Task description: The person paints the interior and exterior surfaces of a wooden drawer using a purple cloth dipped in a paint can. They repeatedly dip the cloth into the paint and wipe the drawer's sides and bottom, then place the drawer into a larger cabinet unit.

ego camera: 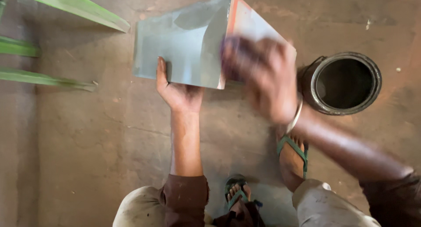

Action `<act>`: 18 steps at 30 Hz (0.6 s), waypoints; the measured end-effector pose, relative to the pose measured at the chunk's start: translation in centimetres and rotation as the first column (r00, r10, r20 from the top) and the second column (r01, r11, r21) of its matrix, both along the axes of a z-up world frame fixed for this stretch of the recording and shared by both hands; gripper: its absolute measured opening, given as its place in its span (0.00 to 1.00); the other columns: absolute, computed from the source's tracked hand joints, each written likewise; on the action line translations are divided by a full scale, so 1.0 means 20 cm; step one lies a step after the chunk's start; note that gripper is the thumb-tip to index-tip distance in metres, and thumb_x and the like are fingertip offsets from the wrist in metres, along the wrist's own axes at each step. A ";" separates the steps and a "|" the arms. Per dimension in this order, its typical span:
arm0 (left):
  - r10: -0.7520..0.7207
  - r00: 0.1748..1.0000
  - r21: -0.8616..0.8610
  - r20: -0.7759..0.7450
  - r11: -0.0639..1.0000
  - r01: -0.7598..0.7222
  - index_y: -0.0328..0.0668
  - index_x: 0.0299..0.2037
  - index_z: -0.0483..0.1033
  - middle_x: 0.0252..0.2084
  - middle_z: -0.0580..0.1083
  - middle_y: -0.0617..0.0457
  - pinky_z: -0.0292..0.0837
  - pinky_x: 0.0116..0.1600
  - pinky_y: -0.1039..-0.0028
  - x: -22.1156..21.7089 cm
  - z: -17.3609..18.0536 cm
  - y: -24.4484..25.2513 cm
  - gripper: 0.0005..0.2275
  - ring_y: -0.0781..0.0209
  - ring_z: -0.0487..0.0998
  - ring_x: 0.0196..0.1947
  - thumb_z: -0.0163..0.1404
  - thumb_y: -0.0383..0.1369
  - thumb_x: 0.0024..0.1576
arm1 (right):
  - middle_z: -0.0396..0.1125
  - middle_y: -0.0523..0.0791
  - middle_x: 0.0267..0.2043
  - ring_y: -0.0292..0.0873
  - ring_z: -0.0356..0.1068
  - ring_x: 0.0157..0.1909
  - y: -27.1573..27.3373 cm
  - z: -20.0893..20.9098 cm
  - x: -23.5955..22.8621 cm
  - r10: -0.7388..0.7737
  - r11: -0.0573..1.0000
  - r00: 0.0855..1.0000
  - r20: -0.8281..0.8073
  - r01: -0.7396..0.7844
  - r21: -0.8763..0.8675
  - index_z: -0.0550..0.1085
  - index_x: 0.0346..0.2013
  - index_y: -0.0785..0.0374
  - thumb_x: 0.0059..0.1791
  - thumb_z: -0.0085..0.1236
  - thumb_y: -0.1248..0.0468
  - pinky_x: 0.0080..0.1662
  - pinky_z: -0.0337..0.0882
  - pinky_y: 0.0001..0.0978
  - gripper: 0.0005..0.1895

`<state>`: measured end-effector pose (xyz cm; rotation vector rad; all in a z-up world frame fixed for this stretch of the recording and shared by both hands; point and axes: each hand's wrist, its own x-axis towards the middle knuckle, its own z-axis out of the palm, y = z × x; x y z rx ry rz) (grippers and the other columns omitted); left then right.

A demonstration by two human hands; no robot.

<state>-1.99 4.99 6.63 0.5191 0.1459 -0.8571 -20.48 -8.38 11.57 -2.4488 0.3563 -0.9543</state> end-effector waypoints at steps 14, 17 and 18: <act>-0.002 1.000 0.111 -0.014 0.994 0.003 0.40 0.67 0.65 0.61 0.71 0.50 0.64 0.66 0.58 -0.19 0.13 -0.10 0.27 0.51 0.70 0.62 0.50 0.50 0.65 | 0.58 0.51 0.73 0.61 0.58 0.68 0.18 -0.08 -0.02 -0.017 0.998 0.995 -0.098 0.022 0.058 0.69 0.69 0.63 0.46 0.59 0.74 0.69 0.61 0.52 0.34; -0.031 0.999 -0.026 -0.032 0.999 0.031 0.41 0.66 0.67 0.62 0.73 0.52 0.64 0.70 0.59 -0.11 0.14 -0.05 0.25 0.54 0.73 0.63 0.50 0.48 0.64 | 0.58 0.51 0.74 0.61 0.58 0.71 0.21 -0.31 -0.15 -0.107 0.986 0.974 -0.202 0.129 0.101 0.68 0.69 0.62 0.43 0.53 0.77 0.72 0.60 0.52 0.37; -0.025 1.000 -0.031 -0.015 0.999 0.024 0.41 0.67 0.66 0.63 0.72 0.52 0.64 0.71 0.59 -0.08 0.14 -0.04 0.25 0.55 0.72 0.64 0.50 0.47 0.64 | 0.58 0.51 0.75 0.61 0.57 0.72 0.21 -0.39 -0.19 -0.144 0.978 0.961 -0.237 0.175 0.116 0.67 0.69 0.62 0.41 0.51 0.79 0.72 0.59 0.53 0.39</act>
